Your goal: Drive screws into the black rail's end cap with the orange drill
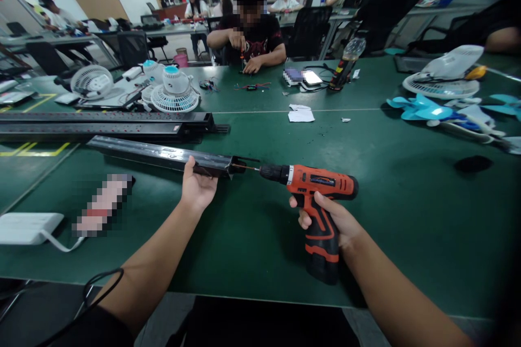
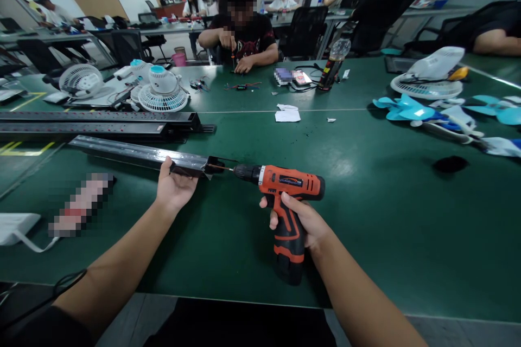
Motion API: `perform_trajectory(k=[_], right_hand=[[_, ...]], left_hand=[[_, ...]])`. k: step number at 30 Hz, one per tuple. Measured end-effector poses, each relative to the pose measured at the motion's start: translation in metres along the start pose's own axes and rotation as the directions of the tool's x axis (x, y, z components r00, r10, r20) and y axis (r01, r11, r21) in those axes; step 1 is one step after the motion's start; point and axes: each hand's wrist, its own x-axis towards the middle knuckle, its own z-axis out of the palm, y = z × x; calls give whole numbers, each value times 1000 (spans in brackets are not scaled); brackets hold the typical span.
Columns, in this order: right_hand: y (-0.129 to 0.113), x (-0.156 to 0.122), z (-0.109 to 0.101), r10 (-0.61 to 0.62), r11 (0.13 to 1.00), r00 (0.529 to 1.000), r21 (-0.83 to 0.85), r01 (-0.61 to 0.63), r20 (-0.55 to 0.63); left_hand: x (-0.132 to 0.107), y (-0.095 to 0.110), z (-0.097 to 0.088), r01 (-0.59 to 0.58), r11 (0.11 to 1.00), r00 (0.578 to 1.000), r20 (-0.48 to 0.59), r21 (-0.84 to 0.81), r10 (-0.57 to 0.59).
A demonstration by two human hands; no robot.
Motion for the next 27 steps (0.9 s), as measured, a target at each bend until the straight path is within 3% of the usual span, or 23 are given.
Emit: perform_trajectory(k=[6,14,27], right_hand=[[3,4,-2,-61,998,998,19,60,28],[7,9,-7,-59,997,994,62,53,87],[-1,7,5,-181,973,979,161,165,90]], left_hand=[[3,1,-2,27,999,1000,3,-37,-27],[3,1,-3,20,999,1000,0,-27,-20],[2,0,-2,3,1000,1000,1,-4,-3]])
